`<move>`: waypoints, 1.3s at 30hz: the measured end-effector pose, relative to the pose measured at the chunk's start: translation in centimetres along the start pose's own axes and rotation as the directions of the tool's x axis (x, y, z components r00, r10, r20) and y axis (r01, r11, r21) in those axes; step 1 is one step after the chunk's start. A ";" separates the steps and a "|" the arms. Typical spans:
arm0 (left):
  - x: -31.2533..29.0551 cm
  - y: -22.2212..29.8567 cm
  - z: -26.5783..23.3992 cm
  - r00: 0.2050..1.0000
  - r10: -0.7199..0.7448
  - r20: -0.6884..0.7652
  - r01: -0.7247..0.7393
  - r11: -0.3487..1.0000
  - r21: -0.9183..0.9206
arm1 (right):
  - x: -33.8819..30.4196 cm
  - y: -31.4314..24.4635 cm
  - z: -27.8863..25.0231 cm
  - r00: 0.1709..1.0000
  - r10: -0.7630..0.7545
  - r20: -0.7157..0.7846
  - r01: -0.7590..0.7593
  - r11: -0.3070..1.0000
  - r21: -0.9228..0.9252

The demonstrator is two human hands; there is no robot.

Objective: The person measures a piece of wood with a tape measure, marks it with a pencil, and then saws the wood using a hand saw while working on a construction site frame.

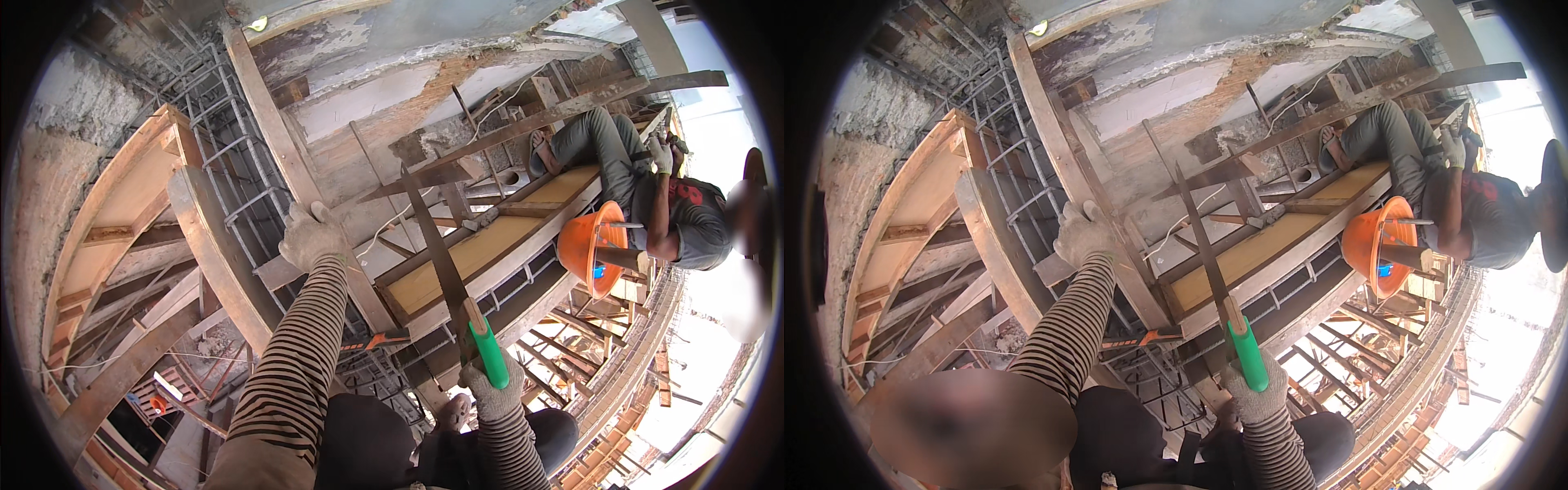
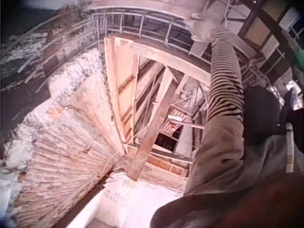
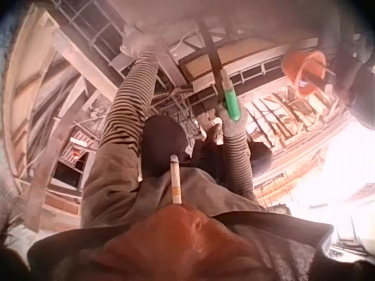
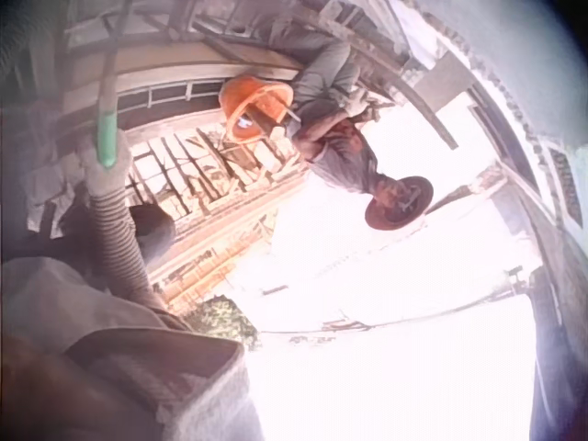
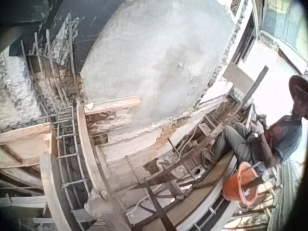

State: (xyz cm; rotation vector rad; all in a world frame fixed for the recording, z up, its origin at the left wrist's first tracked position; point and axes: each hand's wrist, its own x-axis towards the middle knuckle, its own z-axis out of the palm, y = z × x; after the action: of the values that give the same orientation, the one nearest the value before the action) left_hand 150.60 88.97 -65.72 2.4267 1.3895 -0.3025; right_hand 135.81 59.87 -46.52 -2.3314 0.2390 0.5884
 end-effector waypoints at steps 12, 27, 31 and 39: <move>-0.7 -3.7 1.6 0.963 0.183 -0.199 -0.248 0.888 -0.387 | -6.5 1.6 -1.9 0.994 0.108 0.017 -0.074 0.546 0.835; -3.1 -14.5 -5.8 0.902 0.412 -0.127 -0.427 0.816 -0.389 | -7.7 4.5 0.2 0.882 -0.471 0.007 0.471 0.881 -0.037; -9.1 -15.1 -10.4 0.589 0.648 0.482 -0.654 0.733 -0.187 | -5.6 2.5 0.4 0.836 -0.521 0.170 0.544 0.826 -0.145; -15.4 -18.8 -4.3 0.219 0.638 0.738 -0.893 0.436 -0.111 | -0.2 0.7 5.1 0.601 -0.707 0.372 0.797 0.569 -0.205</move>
State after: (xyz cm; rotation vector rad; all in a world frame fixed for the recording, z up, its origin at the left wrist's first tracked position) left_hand 126.68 87.23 -59.78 2.4486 -0.3761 -1.1059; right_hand 133.69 62.84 -50.08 -2.3444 -1.0587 0.4793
